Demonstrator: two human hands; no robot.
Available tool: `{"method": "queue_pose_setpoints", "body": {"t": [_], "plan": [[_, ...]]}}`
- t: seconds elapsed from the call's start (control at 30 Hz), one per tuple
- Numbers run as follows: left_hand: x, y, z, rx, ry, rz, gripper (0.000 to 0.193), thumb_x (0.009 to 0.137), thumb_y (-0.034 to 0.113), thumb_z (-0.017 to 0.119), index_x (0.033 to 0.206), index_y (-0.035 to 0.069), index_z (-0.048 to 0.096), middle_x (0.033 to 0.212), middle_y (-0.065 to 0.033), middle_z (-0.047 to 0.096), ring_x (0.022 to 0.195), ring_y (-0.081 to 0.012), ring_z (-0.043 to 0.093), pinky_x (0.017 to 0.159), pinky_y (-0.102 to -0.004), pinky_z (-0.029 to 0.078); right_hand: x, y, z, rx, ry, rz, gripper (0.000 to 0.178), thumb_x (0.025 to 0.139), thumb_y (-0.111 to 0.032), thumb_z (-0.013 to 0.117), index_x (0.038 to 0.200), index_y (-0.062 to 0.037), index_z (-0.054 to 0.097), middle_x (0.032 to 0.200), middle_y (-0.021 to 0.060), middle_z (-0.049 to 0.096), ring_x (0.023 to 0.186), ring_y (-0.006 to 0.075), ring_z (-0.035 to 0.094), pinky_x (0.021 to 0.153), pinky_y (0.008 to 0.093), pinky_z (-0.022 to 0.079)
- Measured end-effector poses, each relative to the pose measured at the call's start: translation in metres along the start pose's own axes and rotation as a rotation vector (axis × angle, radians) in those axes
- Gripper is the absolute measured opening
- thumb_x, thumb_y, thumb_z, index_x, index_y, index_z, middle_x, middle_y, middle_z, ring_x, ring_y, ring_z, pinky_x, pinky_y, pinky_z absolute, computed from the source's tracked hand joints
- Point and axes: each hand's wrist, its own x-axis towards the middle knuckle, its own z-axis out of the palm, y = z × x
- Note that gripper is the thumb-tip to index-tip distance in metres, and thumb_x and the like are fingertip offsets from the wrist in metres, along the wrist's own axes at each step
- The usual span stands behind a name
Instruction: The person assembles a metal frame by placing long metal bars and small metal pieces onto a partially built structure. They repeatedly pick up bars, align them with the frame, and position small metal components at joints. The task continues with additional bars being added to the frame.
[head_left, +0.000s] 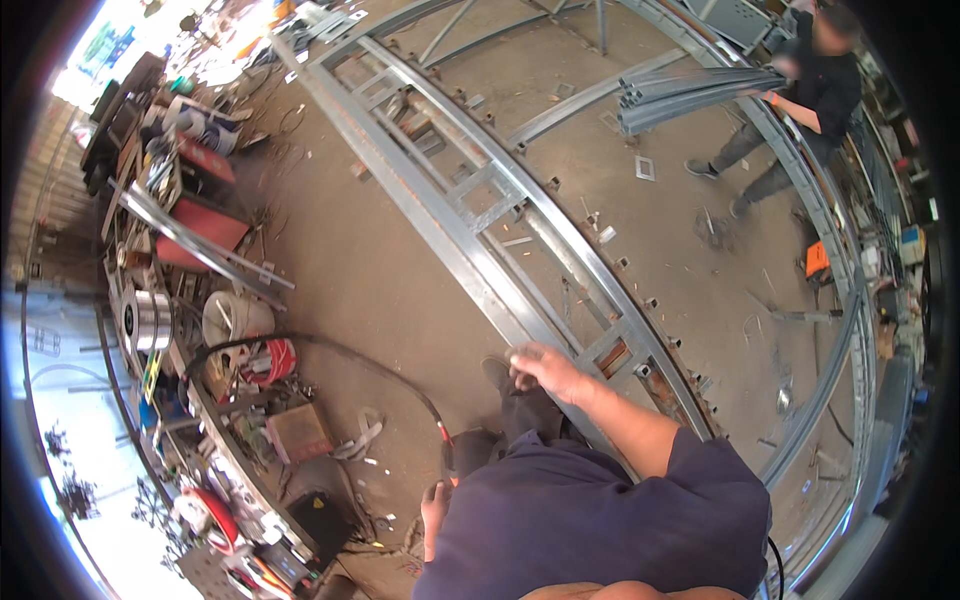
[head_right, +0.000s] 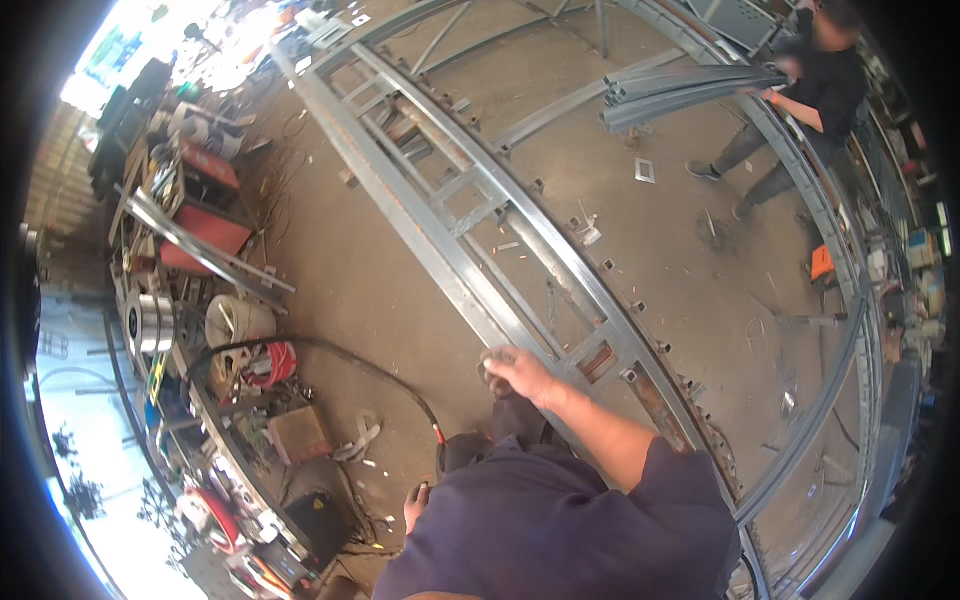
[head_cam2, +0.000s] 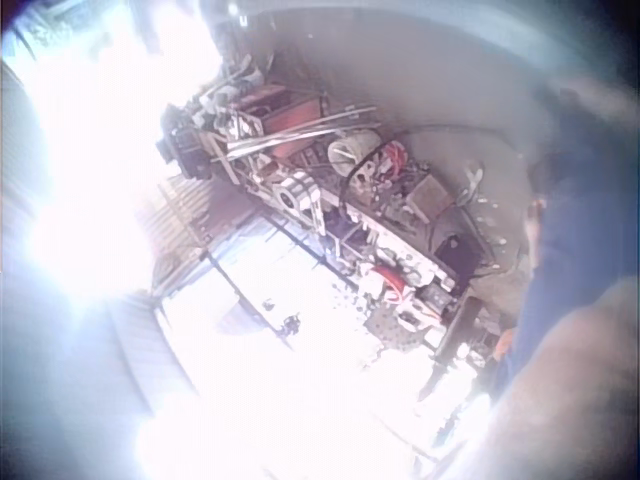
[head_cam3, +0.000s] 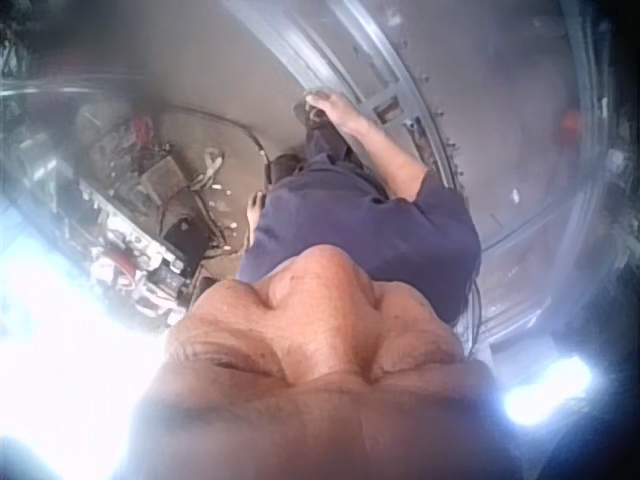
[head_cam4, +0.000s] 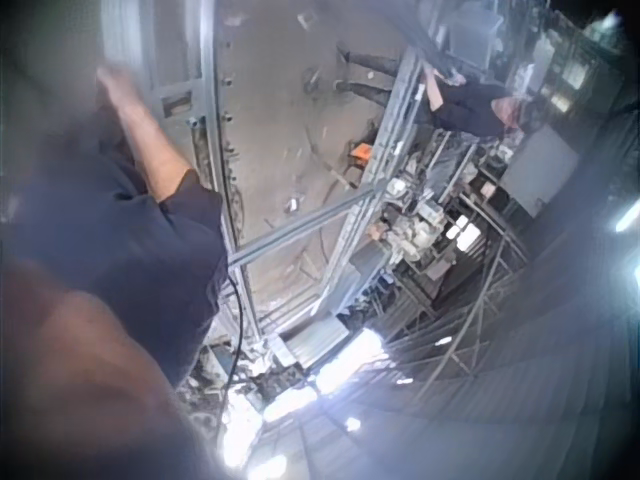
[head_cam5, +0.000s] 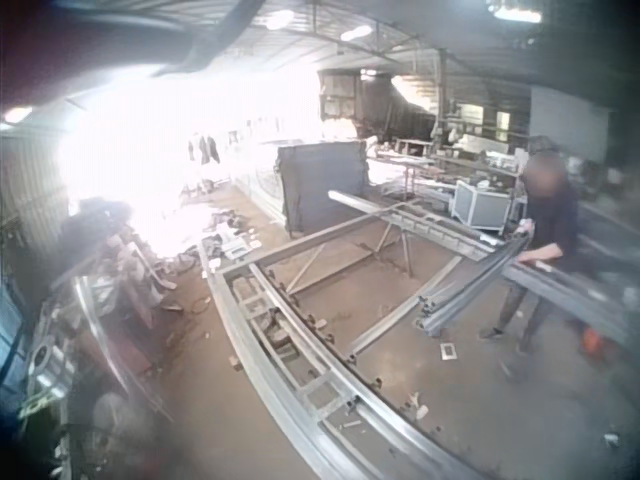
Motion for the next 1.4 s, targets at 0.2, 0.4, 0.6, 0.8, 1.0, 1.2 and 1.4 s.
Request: {"method": "queue_pose_setpoints", "body": {"t": [0.2, 0.4, 0.6, 0.8, 1.0, 1.2, 1.4], "plan": [[0.087, 0.100, -0.009, -0.009, -0.104, 0.155, 0.043, 0.105, 0.033, 0.062, 0.130, -0.002, 0.061, 0.109, -0.0109, 0.073, 0.092, -0.0178, 0.070, 0.074, -0.0299, 0.057, 0.056, -0.109, -0.058, 0.078, 0.517, -0.435, 0.024, 0.101, -0.020, 0.067, 0.119, -0.0050, 0.067, 0.089, 0.0032, 0.069, 0.072, 0.0118, 0.066, 0.066, 0.0287, 0.053], [0.147, 0.280, 0.019, 0.027, -0.329, 0.212, 0.046, 0.106, 0.032, 0.061, 0.136, -0.001, 0.057, 0.120, -0.0168, 0.070, 0.102, -0.0233, 0.068, 0.088, -0.0364, 0.055, 0.000, -0.180, -0.117, 0.119, 1.059, -0.831, 0.022, 0.102, -0.023, 0.065, 0.115, -0.0064, 0.068, 0.086, 0.0022, 0.066, 0.068, 0.0103, 0.061, 0.063, 0.0283, 0.051], [0.126, 0.483, 0.123, 0.267, -0.813, 0.493, 0.054, 0.105, 0.031, 0.062, 0.147, -0.001, 0.050, 0.121, -0.0159, 0.071, 0.102, -0.0203, 0.066, 0.092, -0.0342, 0.051, -0.137, -0.206, -0.181, -0.151, 1.628, -0.770, 0.033, 0.099, -0.027, 0.070, 0.122, -0.0026, 0.067, 0.094, 0.0028, 0.067, 0.082, 0.0113, 0.061, 0.076, 0.0287, 0.050], [0.092, 0.522, 0.238, 0.461, -1.099, 0.525, 0.066, 0.103, 0.041, 0.063, 0.149, -0.005, 0.046, 0.125, -0.0195, 0.068, 0.108, -0.0254, 0.067, 0.098, -0.0389, 0.051, -0.199, -0.156, -0.219, -0.180, 1.856, -0.635, 0.047, 0.095, -0.034, 0.074, 0.128, -0.0018, 0.066, 0.115, 0.0109, 0.072, 0.106, 0.0206, 0.066, 0.097, 0.0338, 0.050], [0.033, 0.556, 0.416, 0.551, -1.351, 0.725, 0.075, 0.104, 0.033, 0.064, 0.159, -0.005, 0.029, 0.147, -0.0209, 0.052, 0.135, -0.0283, 0.051, 0.115, -0.0430, 0.041, -0.301, -0.215, -0.328, -0.570, 2.036, -0.266, 0.096, 0.086, -0.063, 0.073, 0.152, 0.0009, 0.046, 0.151, 0.0268, 0.052, 0.142, 0.0396, 0.048, 0.117, 0.0456, 0.039], [-0.031, 0.638, 0.628, 0.222, -1.054, 0.904, 0.078, 0.101, 0.041, 0.065, 0.157, -0.002, 0.031, 0.154, -0.0221, 0.045, 0.138, -0.0338, 0.048, 0.118, -0.0423, 0.035, -0.207, -0.221, -0.439, -0.075, 1.448, -0.369, 0.119, 0.081, -0.074, 0.071, 0.160, 0.0035, 0.029, 0.164, 0.0287, 0.032, 0.153, 0.0374, 0.033, 0.124, 0.0457, 0.031], [-0.107, 0.682, 0.592, 0.251, -0.474, 2.153, 0.049, 0.092, 0.024, 0.073, 0.134, 0.001, 0.060, 0.136, -0.0213, 0.058, 0.126, -0.0376, 0.055, 0.110, -0.0462, 0.041, -0.048, -0.143, -0.372, -0.120, 1.176, -0.334, 0.088, 0.092, -0.056, 0.072, 0.157, -0.0060, 0.041, 0.155, 0.0218, 0.050, 0.144, 0.0360, 0.047, 0.118, 0.0439, 0.039]]}}
